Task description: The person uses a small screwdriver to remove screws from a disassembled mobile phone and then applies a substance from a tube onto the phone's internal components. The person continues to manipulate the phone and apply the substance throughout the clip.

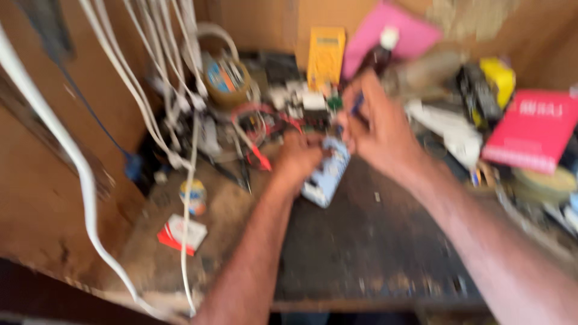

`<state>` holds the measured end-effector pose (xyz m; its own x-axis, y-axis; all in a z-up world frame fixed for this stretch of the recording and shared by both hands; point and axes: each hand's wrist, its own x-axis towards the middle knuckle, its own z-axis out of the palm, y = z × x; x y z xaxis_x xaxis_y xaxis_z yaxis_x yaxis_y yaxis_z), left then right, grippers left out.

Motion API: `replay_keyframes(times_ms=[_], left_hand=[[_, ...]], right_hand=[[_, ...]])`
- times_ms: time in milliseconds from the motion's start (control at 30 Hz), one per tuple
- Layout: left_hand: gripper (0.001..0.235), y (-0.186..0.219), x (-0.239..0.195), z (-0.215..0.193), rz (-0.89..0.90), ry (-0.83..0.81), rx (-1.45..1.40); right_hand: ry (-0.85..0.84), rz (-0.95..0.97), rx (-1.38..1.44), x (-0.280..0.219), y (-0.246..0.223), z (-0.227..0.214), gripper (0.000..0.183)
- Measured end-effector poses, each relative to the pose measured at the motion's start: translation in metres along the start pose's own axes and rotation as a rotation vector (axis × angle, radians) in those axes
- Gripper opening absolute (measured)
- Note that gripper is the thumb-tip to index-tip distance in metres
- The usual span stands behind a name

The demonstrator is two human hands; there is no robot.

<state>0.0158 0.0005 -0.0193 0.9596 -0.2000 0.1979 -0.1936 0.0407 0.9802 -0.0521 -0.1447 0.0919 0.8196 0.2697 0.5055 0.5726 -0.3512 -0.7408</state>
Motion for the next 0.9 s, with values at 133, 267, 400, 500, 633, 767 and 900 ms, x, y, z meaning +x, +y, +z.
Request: replay_keyframes(times_ms=[133, 267, 400, 500, 633, 767, 900], left_hand=[[0.026, -0.007, -0.003, 0.002, -0.043, -0.011, 0.001], [0.026, 0.001, -0.003, 0.003, -0.063, -0.018, -0.056], [0.025, 0.010, -0.006, 0.002, -0.096, -0.025, -0.098], [0.025, 0.011, -0.006, 0.003, -0.106, -0.033, -0.124], [0.025, 0.010, -0.005, 0.001, -0.092, -0.007, -0.043], [0.025, 0.010, -0.005, 0.005, -0.102, -0.029, -0.078], [0.024, 0.008, -0.006, 0.003, -0.093, -0.008, -0.059]], right_hand=[[0.071, -0.061, -0.246, -0.008, 0.007, -0.002, 0.028], [0.007, -0.007, -0.075, -0.002, 0.007, -0.005, 0.034], [0.021, -0.178, -0.174, 0.000, 0.010, -0.004, 0.035], [0.075, -0.278, -0.330, 0.001, 0.015, -0.004, 0.038], [-0.009, -0.128, -0.168, 0.002, 0.016, -0.004, 0.037], [0.043, -0.111, -0.214, 0.002, 0.013, -0.002, 0.032], [0.055, -0.195, -0.289, 0.004, 0.009, 0.000, 0.039]])
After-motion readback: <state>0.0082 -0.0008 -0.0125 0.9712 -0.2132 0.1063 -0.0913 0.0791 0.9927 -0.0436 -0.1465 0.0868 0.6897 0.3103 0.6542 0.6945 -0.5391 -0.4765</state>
